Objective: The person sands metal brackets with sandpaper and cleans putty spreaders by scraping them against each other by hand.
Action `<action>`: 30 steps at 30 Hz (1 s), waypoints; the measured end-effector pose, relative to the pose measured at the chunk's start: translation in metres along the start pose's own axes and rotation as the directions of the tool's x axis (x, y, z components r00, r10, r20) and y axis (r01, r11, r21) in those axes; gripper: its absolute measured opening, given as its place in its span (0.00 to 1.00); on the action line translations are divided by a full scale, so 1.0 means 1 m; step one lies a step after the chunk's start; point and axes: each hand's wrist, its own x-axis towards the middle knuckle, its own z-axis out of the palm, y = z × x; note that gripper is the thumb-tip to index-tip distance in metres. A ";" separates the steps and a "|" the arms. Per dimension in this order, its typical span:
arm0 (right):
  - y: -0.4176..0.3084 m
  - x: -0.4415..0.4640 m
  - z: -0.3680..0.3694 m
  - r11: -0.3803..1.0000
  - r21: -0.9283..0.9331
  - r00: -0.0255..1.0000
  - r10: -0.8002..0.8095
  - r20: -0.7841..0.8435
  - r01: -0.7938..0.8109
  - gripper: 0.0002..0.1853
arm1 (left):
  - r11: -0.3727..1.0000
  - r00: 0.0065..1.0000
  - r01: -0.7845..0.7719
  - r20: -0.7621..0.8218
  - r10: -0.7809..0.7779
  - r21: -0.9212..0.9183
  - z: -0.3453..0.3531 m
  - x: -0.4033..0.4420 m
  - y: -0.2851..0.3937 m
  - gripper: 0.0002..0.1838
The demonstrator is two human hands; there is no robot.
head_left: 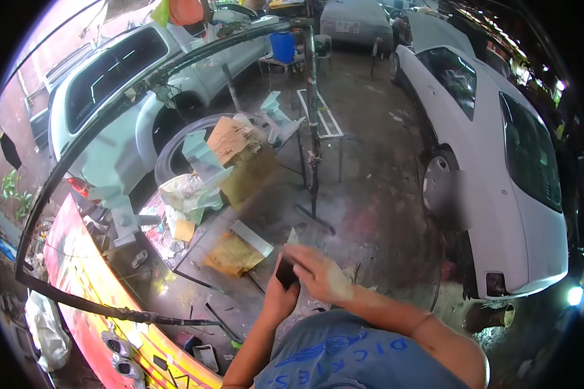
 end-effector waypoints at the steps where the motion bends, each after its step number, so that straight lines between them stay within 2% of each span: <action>1: -0.003 0.001 -0.003 1.000 0.016 1.000 -0.005 -0.026 0.005 0.25 | 1.000 0.997 0.007 -0.078 -0.008 -0.016 0.002 -0.002 0.001 0.23; 2: -0.009 0.002 -0.004 0.999 0.034 0.999 -0.008 -0.053 0.010 0.25 | 0.999 0.999 0.000 -0.034 0.001 0.034 -0.001 -0.004 -0.003 0.23; 3: -0.023 -0.003 -0.001 0.985 0.027 0.985 -0.169 -0.033 0.170 0.24 | 0.996 1.000 -0.008 0.013 0.007 0.083 -0.008 -0.007 -0.010 0.24; 6: -0.010 0.001 0.005 0.999 -0.009 0.995 -0.048 -0.092 0.047 0.24 | 0.975 0.984 -0.178 0.033 0.175 0.133 -0.010 -0.009 -0.028 0.30; 7: 0.002 0.007 0.005 0.993 -0.012 0.981 0.113 -0.156 -0.116 0.21 | 0.990 0.992 -0.126 -0.029 0.124 -0.069 0.002 -0.009 0.005 0.31; 8: 0.018 0.013 0.001 0.973 0.119 0.958 0.218 -0.184 -0.199 0.21 | 0.960 0.995 -0.077 -0.079 0.058 -0.268 0.008 -0.010 0.023 0.32; 9: 0.035 0.017 -0.004 0.929 0.252 0.925 0.325 -0.199 -0.272 0.21 | 0.985 0.999 -0.032 0.023 0.036 -0.172 0.007 -0.017 0.013 0.34; 10: 0.044 0.015 -0.008 0.862 0.381 0.881 0.430 -0.197 -0.335 0.21 | 0.972 0.997 0.054 0.059 -0.042 -0.229 0.010 -0.023 0.021 0.30; 12: 0.040 0.005 -0.014 0.606 0.729 0.810 0.573 -0.123 -0.318 0.21 | 0.931 0.952 0.277 -0.063 -0.300 -0.235 -0.001 -0.031 -0.012 0.25; 13: 0.034 0.000 -0.016 0.432 0.857 0.774 0.630 -0.064 -0.281 0.21 | 0.907 0.957 0.236 -0.076 -0.279 -0.349 -0.006 -0.026 -0.015 0.25; 15: 0.015 -0.010 -0.018 0.356 0.902 0.800 0.600 -0.021 -0.243 0.21 | 0.821 0.965 0.131 -0.117 -0.233 -0.555 -0.013 -0.005 -0.016 0.24; 16: 0.002 -0.016 -0.018 0.316 0.922 0.814 0.581 -0.002 -0.224 0.22 | 0.831 0.938 0.102 -0.226 -0.264 -0.546 -0.007 0.000 -0.018 0.25; 18: -0.018 -0.019 -0.005 0.496 0.847 0.879 0.471 -0.077 -0.192 0.23 | 0.856 0.847 0.048 -0.433 -0.308 -0.514 0.020 0.007 -0.018 0.27; 19: -0.017 -0.020 0.002 0.567 0.807 0.911 0.402 -0.095 -0.167 0.23 | 0.864 0.875 -0.030 -0.432 -0.221 -0.503 0.028 0.008 -0.015 0.30; 21: -0.019 -0.016 -0.001 0.694 0.709 0.937 0.319 -0.141 -0.129 0.23 | 0.762 0.939 -0.061 -0.297 -0.176 -0.645 0.039 0.003 -0.027 0.29; 23: -0.011 -0.009 -0.015 0.750 0.628 0.930 0.351 -0.111 -0.208 0.21 | 0.633 0.981 -0.052 -0.157 -0.111 -0.772 0.044 -0.003 -0.041 0.28; 25: -0.005 -0.009 -0.022 0.795 0.554 0.920 0.372 -0.124 -0.247 0.21 | 0.859 0.991 0.126 0.099 -0.088 -0.495 0.028 -0.004 -0.036 0.25; 26: -0.008 -0.016 -0.020 0.908 0.401 0.974 0.190 -0.127 -0.125 0.22 | 0.931 0.969 0.176 0.224 -0.106 -0.319 0.019 -0.004 -0.035 0.24; 28: -0.021 -0.026 -0.017 0.980 0.077 0.983 -0.181 -0.031 0.183 0.25 | 0.997 0.981 0.005 0.192 0.010 -0.078 0.018 -0.019 -0.094 0.25; 29: -0.027 -0.023 -0.021 0.965 0.060 0.967 -0.256 -0.009 0.256 0.27 | 0.982 0.983 0.033 0.184 0.002 -0.186 0.021 -0.029 -0.140 0.25; 30: -0.019 -0.024 -0.019 0.995 0.034 0.996 -0.088 -0.035 0.089 0.26 | 0.987 0.972 -0.145 0.195 0.128 0.075 0.019 -0.018 -0.087 0.25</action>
